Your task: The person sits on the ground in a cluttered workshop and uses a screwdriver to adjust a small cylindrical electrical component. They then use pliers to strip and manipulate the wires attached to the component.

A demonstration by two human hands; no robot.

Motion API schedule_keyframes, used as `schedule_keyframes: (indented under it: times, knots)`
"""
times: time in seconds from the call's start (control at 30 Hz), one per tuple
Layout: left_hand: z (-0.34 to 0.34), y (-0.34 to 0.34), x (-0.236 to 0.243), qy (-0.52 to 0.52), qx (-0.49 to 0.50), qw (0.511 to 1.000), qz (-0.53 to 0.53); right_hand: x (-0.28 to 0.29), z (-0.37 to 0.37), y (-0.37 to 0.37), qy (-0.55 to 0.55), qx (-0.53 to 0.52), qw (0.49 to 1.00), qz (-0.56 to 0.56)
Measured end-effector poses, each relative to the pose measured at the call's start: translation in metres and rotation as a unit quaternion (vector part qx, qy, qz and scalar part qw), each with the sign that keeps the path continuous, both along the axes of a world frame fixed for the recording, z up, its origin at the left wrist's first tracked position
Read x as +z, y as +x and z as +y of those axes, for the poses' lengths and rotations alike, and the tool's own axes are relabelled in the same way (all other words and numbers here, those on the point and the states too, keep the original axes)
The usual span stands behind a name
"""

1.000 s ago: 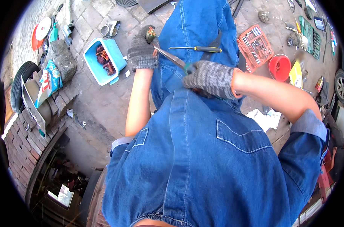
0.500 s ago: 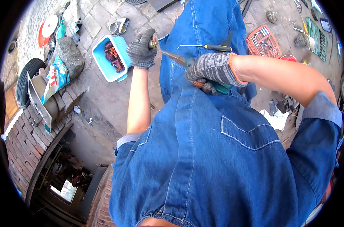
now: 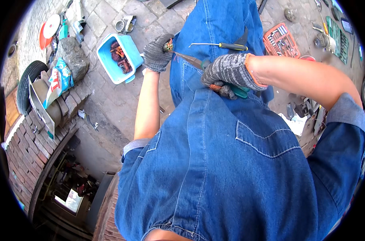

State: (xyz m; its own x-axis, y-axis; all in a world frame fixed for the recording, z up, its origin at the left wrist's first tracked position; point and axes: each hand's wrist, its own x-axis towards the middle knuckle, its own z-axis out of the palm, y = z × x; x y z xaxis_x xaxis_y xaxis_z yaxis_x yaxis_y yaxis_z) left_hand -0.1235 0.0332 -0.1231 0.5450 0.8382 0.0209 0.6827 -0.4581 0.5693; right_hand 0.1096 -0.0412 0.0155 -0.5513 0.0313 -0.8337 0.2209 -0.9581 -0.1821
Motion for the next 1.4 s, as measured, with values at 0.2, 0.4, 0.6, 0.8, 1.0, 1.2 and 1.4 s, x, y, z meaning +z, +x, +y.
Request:
schedule_keyframes:
  times: [0.2,0.4,0.6,0.8,1.0,1.2,1.4]
  knots:
    - [0.021,-0.167,-0.039,-0.201,0.332,0.919,0.067,0.053,-0.029,0.036,0.128,0.2,0.966,-0.102]
    - [0.005,-0.111,-0.003,-0.29,0.415,0.826,-0.247,0.038,-0.017,0.027,0.117,0.023,0.99,-0.078]
    - [-0.038,-0.043,0.049,-0.498,0.283,0.683,-0.454,0.051,-0.02,0.024,0.224,0.121,0.954,-0.157]
    - [-0.059,0.006,0.091,-0.613,0.109,0.597,-0.506,0.062,-0.021,0.021,0.333,0.239,0.895,-0.179]
    - [-0.079,0.03,0.077,-0.533,0.077,0.649,-0.538,0.045,-0.033,0.037,0.29,0.212,0.929,-0.082]
    - [-0.074,0.033,0.076,-0.616,0.142,0.462,-0.622,0.031,-0.043,0.055,0.139,0.138,0.979,-0.05]
    - [-0.06,0.016,0.089,-0.458,0.26,0.658,-0.539,0.021,-0.036,0.071,0.351,0.293,0.879,-0.132]
